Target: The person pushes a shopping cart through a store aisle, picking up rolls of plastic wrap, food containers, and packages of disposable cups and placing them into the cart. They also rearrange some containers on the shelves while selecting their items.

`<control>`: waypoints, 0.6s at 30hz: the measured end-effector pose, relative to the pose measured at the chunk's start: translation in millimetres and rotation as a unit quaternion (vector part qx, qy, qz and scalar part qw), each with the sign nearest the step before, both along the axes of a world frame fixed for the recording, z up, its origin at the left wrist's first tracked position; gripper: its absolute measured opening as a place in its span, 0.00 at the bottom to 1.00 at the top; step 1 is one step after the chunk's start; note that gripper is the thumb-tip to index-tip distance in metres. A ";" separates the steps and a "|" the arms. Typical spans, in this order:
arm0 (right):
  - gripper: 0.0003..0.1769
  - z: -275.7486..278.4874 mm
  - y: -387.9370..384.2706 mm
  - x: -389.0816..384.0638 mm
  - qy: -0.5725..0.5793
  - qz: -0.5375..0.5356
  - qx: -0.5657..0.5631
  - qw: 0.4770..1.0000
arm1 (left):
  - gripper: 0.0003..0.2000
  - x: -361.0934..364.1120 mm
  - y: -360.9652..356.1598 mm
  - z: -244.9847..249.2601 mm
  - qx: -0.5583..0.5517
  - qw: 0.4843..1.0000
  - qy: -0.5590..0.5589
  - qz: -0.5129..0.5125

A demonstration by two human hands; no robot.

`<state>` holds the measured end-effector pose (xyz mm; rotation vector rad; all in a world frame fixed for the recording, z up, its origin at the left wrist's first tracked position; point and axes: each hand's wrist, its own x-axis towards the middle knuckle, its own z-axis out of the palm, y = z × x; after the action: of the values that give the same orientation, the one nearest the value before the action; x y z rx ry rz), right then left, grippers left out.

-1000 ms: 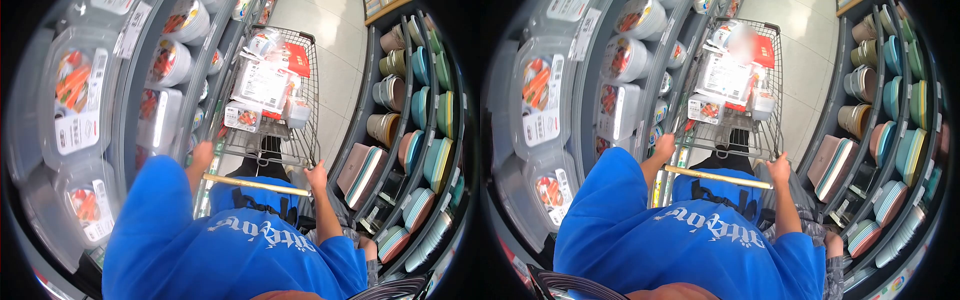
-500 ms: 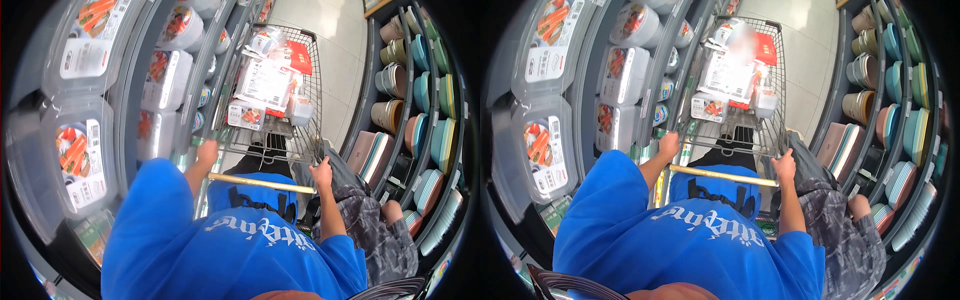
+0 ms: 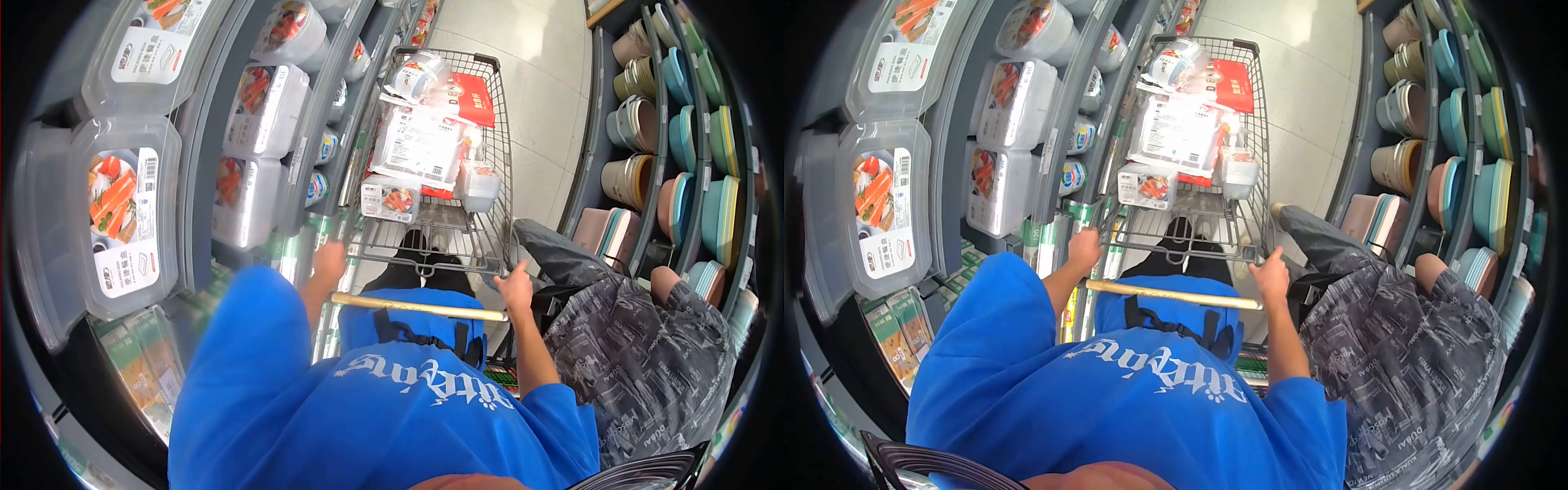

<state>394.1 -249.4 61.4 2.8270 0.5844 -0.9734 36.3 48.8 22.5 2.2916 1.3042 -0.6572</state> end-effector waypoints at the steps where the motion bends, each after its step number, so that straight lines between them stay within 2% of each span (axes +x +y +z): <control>1: 0.52 -2.2 -3.6 -2.2 0.002 -0.001 0.002 1.000 | 0.11 -3.3 -3.2 0.0 0.001 1.000 -0.002 0.000; 5: 0.49 -7.4 -16.1 -34.0 -0.002 -0.003 0.014 1.000 | 0.12 -39.2 -18.4 -21.8 0.021 1.000 -0.007 -0.003; 9: 0.46 -9.8 -17.6 -49.9 -0.004 -0.012 0.035 0.999 | 0.08 -46.4 -12.3 -15.9 0.050 0.998 -0.020 -0.018; 11: 0.46 -13.7 -25.4 -63.1 -0.001 -0.010 0.048 0.999 | 0.09 -57.4 -15.0 -15.6 0.030 0.999 -0.006 -0.022; 15: 0.47 -29.0 -51.1 -84.7 -0.022 0.015 0.088 0.996 | 0.11 -75.9 -31.3 -21.6 0.036 0.999 -0.005 -0.021; 16: 0.50 -17.4 -46.8 -89.8 0.014 -0.012 0.079 0.997 | 0.11 -79.5 -32.3 -20.0 0.035 0.999 -0.007 -0.020; 18: 0.53 -23.6 -56.2 -95.6 0.007 0.004 0.138 0.990 | 0.10 -85.2 -39.0 -17.6 0.041 0.999 -0.009 -0.020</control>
<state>298.5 -305.6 37.8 3.0529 0.7890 -0.9818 -48.9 9.8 4.9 2.3895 1.3031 -0.6037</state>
